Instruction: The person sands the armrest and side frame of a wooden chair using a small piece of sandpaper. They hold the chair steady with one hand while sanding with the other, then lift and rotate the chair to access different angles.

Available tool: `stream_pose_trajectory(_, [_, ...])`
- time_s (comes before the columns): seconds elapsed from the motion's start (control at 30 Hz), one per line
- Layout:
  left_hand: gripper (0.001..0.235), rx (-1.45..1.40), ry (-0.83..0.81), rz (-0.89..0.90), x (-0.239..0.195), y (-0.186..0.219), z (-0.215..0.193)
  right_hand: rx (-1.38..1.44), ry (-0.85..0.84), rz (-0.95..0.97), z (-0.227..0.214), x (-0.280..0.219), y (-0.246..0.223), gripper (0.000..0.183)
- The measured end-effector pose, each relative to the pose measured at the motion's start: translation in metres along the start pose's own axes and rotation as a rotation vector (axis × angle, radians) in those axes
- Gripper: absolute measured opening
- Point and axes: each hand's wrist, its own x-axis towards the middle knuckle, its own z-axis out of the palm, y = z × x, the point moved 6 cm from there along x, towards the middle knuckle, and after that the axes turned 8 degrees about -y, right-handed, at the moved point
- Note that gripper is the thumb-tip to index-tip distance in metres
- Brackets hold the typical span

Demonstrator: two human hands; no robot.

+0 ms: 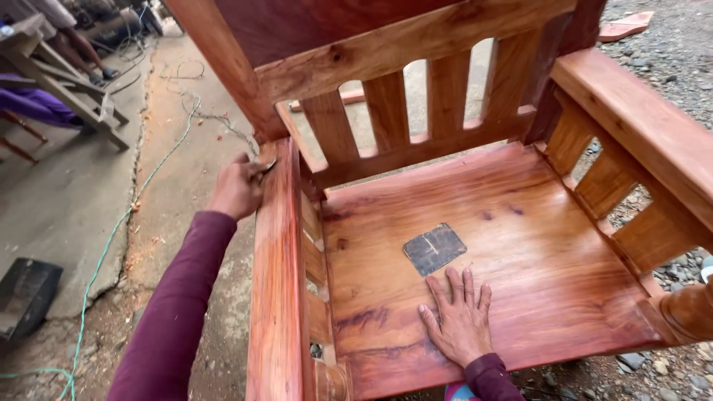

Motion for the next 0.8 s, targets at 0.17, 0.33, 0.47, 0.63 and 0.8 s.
stream_pose_trajectory(0.17, [0.027, 0.0, 0.065, -0.037, 0.031, -0.019, 0.016, -0.038, -0.045, 0.023, -0.001, -0.003, -0.002, 0.066])
stream_pose_trajectory(0.33, [0.028, 0.033, 0.071, -0.059, 0.015, -0.014, 0.006, -0.027, 0.028, -0.03, -0.001, 0.001, -0.002, 0.065])
stream_pose_trajectory(0.47, [0.022, 0.029, 0.074, -0.035, 0.027, -0.014, 0.014, -0.065, -0.001, 0.005, 0.002, 0.003, -0.001, 0.067])
stream_pose_trajectory(0.63, [0.018, -0.006, 0.141, -0.095, 0.03, -0.022, 0.019, -0.074, 0.025, 0.003, 0.002, -0.002, -0.001, 0.065])
stream_pose_trajectory(0.8, [0.02, -0.05, -0.042, -0.097, 0.013, 0.001, 0.007, -0.104, -0.011, 0.035, 0.004, 0.003, 0.001, 0.07])
